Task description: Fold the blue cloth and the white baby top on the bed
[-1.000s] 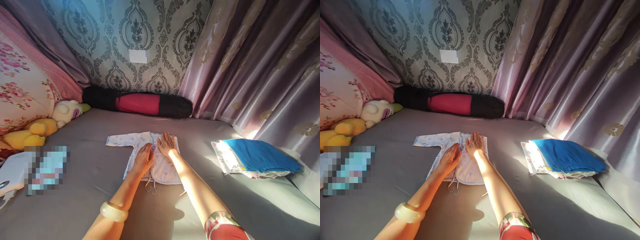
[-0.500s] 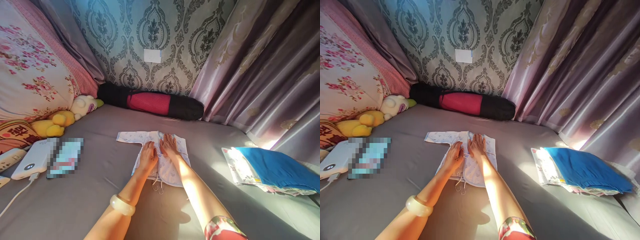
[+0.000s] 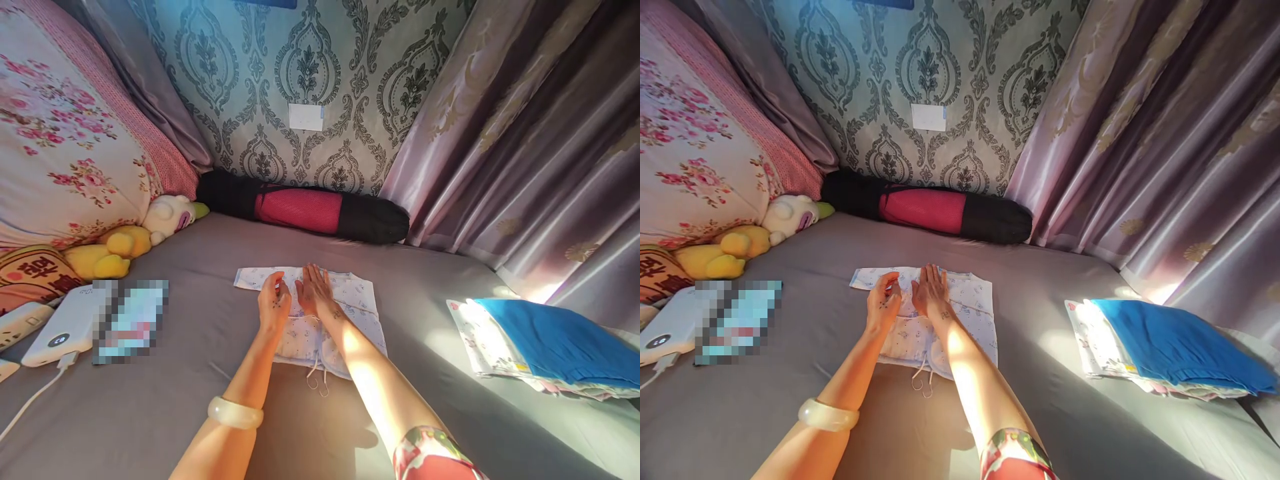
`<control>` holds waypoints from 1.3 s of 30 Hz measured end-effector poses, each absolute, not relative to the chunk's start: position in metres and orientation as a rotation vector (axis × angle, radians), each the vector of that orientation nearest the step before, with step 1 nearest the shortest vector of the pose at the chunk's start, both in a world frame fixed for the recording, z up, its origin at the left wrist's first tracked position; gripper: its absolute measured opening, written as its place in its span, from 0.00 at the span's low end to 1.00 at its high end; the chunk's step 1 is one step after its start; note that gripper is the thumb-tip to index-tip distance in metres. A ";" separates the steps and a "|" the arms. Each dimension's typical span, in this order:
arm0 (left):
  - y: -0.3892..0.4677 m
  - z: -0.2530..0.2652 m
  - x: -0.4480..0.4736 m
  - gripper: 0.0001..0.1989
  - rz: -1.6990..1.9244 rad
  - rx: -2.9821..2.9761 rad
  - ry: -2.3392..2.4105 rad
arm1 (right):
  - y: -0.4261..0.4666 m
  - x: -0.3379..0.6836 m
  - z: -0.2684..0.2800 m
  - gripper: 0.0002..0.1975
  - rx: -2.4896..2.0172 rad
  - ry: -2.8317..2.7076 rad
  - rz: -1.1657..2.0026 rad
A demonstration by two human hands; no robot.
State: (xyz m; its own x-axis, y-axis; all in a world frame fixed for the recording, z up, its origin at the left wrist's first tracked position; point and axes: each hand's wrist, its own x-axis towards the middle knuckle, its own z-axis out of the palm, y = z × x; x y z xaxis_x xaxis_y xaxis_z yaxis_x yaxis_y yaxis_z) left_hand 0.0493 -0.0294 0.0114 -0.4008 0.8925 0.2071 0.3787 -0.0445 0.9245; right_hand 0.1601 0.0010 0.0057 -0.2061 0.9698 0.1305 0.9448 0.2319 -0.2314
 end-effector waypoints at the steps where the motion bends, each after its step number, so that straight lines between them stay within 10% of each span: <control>1: -0.029 0.013 0.046 0.14 1.448 1.322 1.784 | 0.002 0.158 0.005 0.29 -1.804 -2.267 0.160; 39: -0.021 0.006 -0.011 0.17 0.981 1.191 2.669 | -0.002 0.157 0.005 0.32 -1.906 -2.334 0.304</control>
